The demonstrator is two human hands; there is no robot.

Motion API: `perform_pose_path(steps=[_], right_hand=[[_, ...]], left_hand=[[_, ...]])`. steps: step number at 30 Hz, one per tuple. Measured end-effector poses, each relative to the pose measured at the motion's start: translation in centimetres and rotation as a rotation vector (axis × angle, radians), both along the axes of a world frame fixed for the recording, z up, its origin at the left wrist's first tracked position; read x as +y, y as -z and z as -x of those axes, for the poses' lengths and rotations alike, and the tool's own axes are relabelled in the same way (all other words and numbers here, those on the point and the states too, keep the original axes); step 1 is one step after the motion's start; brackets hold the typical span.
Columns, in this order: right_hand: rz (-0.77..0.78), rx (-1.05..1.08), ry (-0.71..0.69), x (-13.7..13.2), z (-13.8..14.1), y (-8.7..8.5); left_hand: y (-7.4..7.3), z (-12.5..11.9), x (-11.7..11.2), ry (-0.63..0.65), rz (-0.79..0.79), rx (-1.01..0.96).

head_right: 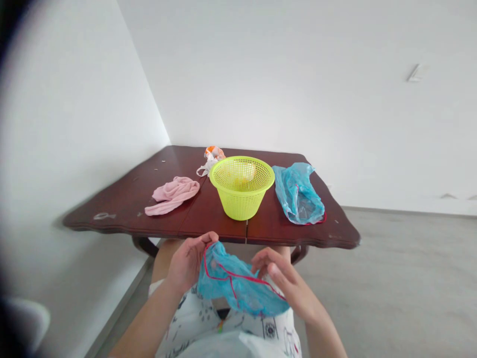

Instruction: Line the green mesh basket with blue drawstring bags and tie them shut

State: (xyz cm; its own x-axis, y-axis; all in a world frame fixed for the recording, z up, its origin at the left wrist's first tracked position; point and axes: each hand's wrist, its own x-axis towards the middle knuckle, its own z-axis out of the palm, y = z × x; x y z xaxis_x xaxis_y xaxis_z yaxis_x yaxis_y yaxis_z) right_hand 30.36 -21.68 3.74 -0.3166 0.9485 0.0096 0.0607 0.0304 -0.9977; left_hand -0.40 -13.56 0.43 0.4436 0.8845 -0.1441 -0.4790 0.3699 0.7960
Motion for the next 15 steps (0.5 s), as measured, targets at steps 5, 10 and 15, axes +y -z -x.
perform_pose_path(steps=[5,10,15], right_hand=[[-0.021,-0.175,0.066,1.7,6.5,2.2],[0.010,-0.093,0.132,3.6,6.7,2.3],[0.086,-0.102,0.143,4.3,3.7,1.9]], left_hand=[[-0.1,-1.0,-1.1,0.018,-0.292,0.203],[0.7,0.1,-1.2,0.047,-0.481,0.622],[0.8,2.9,-1.0,0.149,-0.499,0.681]])
